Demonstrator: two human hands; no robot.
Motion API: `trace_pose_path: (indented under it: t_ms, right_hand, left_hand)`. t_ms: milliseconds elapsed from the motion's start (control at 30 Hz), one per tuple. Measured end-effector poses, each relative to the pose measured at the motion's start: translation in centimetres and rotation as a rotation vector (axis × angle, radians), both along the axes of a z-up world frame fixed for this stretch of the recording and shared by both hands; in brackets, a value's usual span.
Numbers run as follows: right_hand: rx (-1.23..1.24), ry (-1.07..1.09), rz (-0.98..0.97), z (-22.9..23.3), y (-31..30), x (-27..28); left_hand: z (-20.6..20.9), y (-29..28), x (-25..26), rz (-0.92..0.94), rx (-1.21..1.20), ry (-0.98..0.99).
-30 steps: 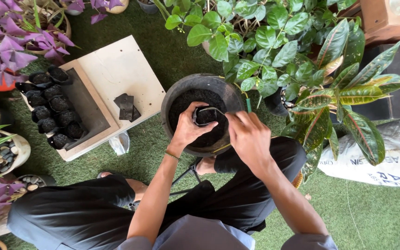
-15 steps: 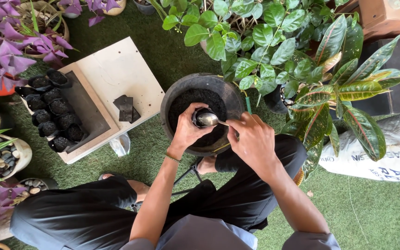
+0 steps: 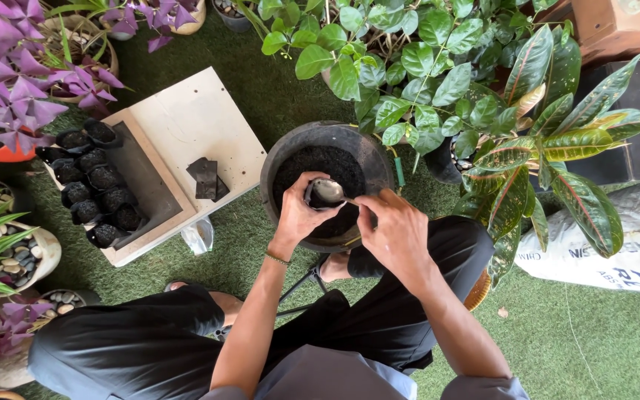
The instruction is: The person fills small black plastic pots with soil using a spoon to scoop the material from a large bucket, then places the filled pots onto a white board.
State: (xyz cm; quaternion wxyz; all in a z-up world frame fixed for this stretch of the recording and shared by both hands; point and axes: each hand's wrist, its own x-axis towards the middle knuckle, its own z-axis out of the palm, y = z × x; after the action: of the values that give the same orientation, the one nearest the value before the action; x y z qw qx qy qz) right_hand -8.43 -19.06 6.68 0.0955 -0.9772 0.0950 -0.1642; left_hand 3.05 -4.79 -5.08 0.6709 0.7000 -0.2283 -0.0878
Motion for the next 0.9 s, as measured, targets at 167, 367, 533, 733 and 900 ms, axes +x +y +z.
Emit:
trace_pose_path:
  t_ms: [167,367,533,733,900]
  right_hand:
    - [-0.012,-0.005,0.02,-1.1,-0.1,-0.2]
    - [0.003,-0.018,0.038,-1.0,-0.9,0.0]
    - [0.042,0.004,0.052,0.2,-0.7,-0.3]
    - [0.055,0.004,0.059,0.1,-0.5,-0.4]
    - [-0.02,0.009,0.107,-0.2,-0.9,-0.4]
  left_hand:
    - [1.1,0.5,0.4,0.004,0.012,0.003]
    - [1.4,0.9,0.1,-0.142,-0.034,0.126]
    - [3.3,1.9,0.1,-0.177,-0.034,0.079]
    - [3.2,1.8,-0.3,-0.154,-0.107,0.026]
    - [3.5,1.8,-0.4,-0.122,-0.095,-0.005]
